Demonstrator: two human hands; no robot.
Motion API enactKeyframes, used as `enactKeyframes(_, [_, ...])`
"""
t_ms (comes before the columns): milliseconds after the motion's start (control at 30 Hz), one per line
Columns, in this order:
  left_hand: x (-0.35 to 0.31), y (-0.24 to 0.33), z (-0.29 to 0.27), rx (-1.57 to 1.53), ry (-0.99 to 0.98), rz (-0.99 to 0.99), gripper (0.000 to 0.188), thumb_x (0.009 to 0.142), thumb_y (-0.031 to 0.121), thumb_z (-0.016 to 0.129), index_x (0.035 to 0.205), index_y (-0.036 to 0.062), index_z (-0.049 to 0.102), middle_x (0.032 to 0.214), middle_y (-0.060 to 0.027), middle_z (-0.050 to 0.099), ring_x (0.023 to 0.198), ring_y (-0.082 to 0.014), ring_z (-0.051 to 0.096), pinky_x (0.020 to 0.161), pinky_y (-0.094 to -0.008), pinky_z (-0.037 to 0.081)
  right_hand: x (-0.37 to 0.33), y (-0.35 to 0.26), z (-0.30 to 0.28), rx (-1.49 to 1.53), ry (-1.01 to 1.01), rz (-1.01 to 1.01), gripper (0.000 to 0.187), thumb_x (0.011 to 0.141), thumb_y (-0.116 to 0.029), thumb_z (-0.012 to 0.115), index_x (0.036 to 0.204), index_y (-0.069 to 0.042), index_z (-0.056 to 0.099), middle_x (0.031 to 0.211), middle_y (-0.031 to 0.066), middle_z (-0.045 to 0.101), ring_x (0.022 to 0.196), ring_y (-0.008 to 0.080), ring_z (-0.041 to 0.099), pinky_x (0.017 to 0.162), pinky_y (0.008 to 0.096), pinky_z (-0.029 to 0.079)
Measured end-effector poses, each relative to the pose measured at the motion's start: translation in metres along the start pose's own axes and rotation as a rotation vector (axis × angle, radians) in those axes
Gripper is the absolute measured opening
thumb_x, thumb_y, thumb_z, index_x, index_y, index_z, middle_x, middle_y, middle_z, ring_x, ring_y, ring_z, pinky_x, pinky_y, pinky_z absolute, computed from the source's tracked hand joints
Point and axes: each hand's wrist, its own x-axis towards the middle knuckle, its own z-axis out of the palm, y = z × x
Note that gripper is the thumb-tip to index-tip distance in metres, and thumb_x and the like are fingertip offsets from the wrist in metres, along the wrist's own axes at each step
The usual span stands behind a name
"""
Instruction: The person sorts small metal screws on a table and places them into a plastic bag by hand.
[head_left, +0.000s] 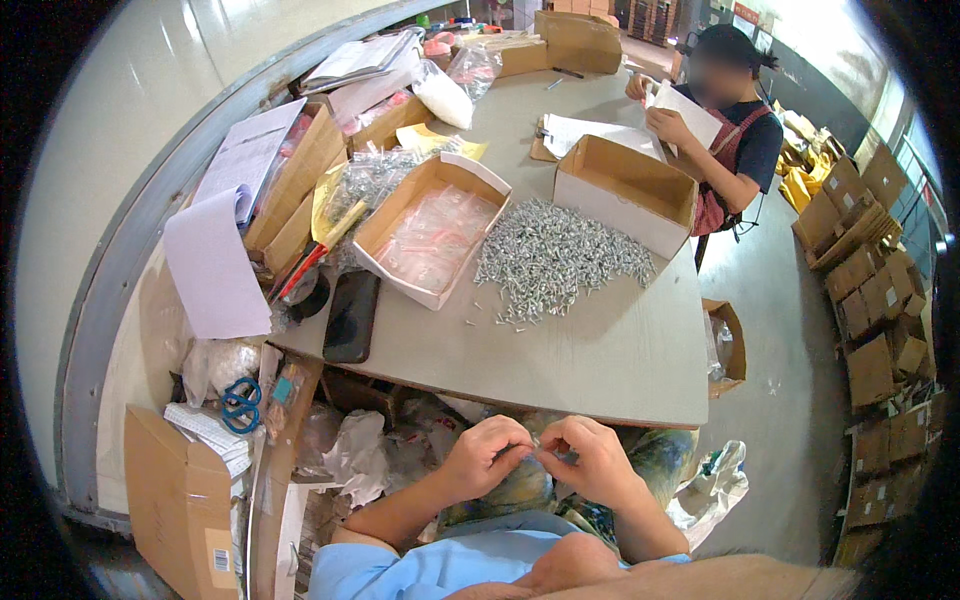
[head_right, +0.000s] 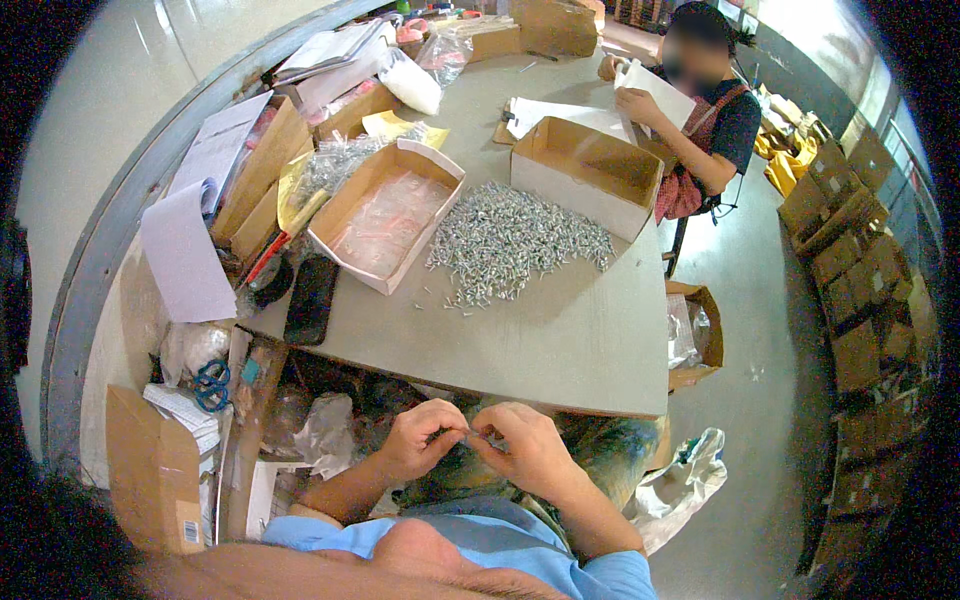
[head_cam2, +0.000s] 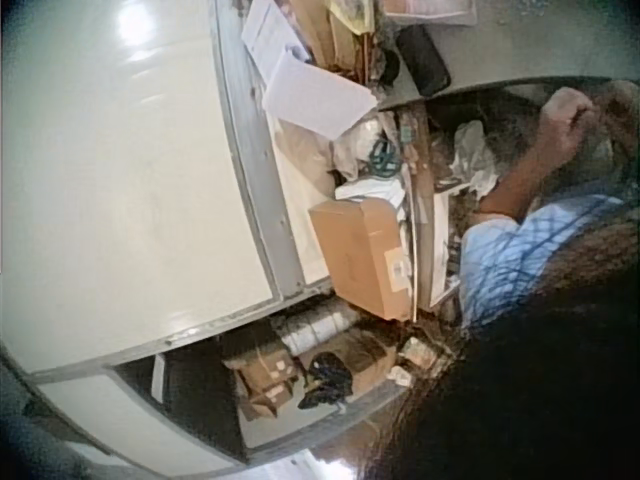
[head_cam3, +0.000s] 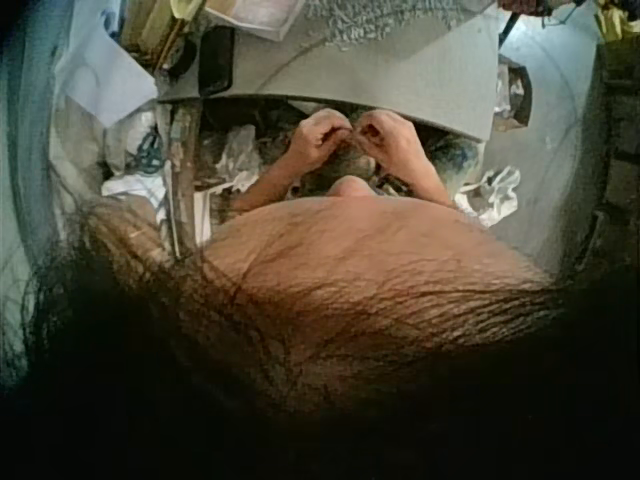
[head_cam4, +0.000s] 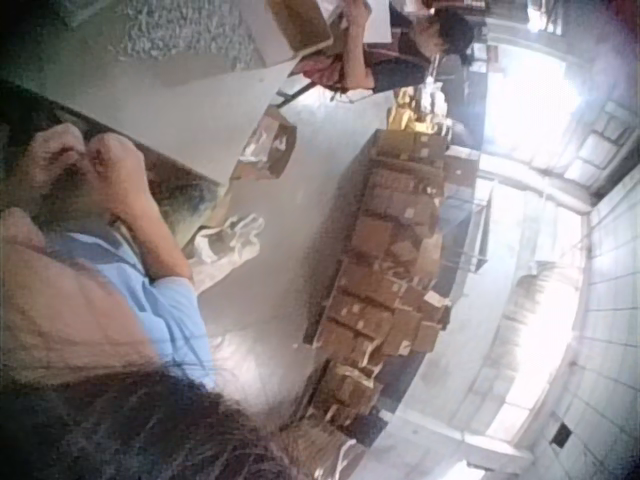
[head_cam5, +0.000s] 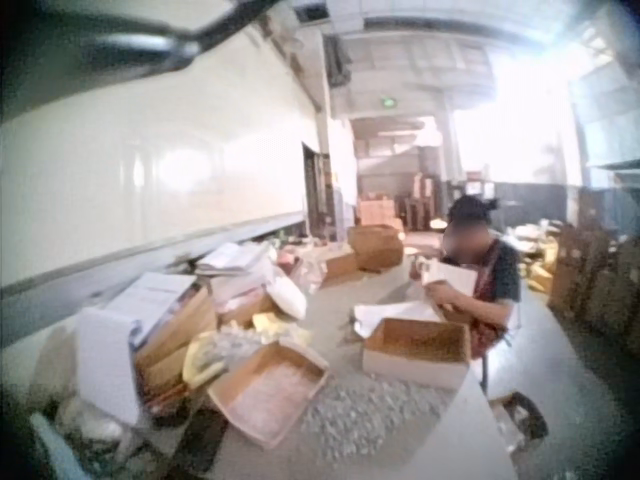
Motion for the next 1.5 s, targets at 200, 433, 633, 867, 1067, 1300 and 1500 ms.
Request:
enactKeyframes(200, [0.008,0.001,-0.005,-0.006,-0.061,-0.001,0.014,0.089,0.016,0.060,0.087,0.0020,0.058,0.084,-0.0109,0.061,0.078,-0.0284,0.059,0.071,-0.0356,0.049,0.005,0.009,0.001,0.015,-0.064,-0.065,0.017,0.074,-0.004,0.068,0.085,-0.006,0.055,0.079,0.0110,0.057,0.077,0.0314,0.056,0.068,0.0401,0.045])
enactKeyframes(433, [0.036,-0.008,-0.049,0.121,0.087,-0.118,0.014,0.090,0.016,0.059,0.086,0.0028,0.060,0.073,-0.0105,0.059,0.063,-0.0212,0.055,0.059,-0.0325,0.045,0.012,0.023,-0.009,0.062,0.002,0.024,0.015,0.071,-0.002,0.065,0.082,-0.005,0.055,0.079,0.0106,0.057,0.077,0.0307,0.056,0.068,0.0371,0.046])
enactKeyframes(633, [0.150,-0.022,-0.180,0.620,0.796,0.155,0.017,0.091,0.016,0.059,0.086,-0.0002,0.058,0.072,-0.0128,0.059,0.064,-0.0215,0.059,0.057,-0.0324,0.045,0.041,0.062,-0.034,-0.159,0.158,0.259,0.017,0.078,-0.011,0.066,0.092,-0.004,0.060,0.093,0.0125,0.059,0.088,0.0288,0.057,0.077,0.0376,0.046])
enactKeyframes(867, [0.231,-0.111,-0.174,0.856,0.156,-0.277,0.029,0.084,0.019,0.062,0.105,-0.0009,0.060,0.096,-0.0209,0.065,0.092,-0.0368,0.063,0.080,-0.0451,0.049,0.121,0.110,-0.042,-0.501,0.025,0.376,0.078,0.084,-0.048,0.062,0.145,-0.013,0.028,0.153,0.0192,0.017,0.140,0.0423,0.014,0.111,0.0508,0.020])
enactKeyframes(1067, [0.235,-0.159,-0.146,1.023,0.035,-0.438,0.035,0.079,0.022,0.067,0.107,0.0016,0.061,0.095,-0.0203,0.066,0.091,-0.0325,0.065,0.082,-0.0417,0.049,0.137,0.124,-0.011,-0.621,-0.049,0.320,0.087,0.085,-0.061,0.050,0.148,-0.009,0.020,0.153,0.0246,0.009,0.141,0.0424,0.009,0.113,0.0522,0.013])
enactKeyframes(1300, [0.228,-0.126,-0.171,0.826,0.219,-0.321,0.018,0.074,0.021,0.072,0.082,0.0055,0.068,0.078,-0.0163,0.066,0.077,-0.0294,0.066,0.072,-0.0403,0.051,0.073,0.082,-0.011,-0.700,-0.257,0.150,0.081,0.086,-0.057,0.052,0.144,-0.006,0.028,0.154,0.0171,0.015,0.142,0.0365,0.013,0.112,0.0516,0.019])
enactKeyframes(1500, [0.177,-0.082,-0.157,-0.088,0.313,-0.286,0.015,0.074,0.003,0.069,0.087,0.0028,0.061,0.072,-0.0046,0.060,0.071,-0.0127,0.060,0.065,-0.0265,0.050,0.031,0.074,-0.011,-0.693,-0.137,0.237,0.079,0.087,-0.047,0.056,0.146,-0.006,0.024,0.153,0.0180,0.016,0.142,0.0356,0.013,0.113,0.0497,0.016])
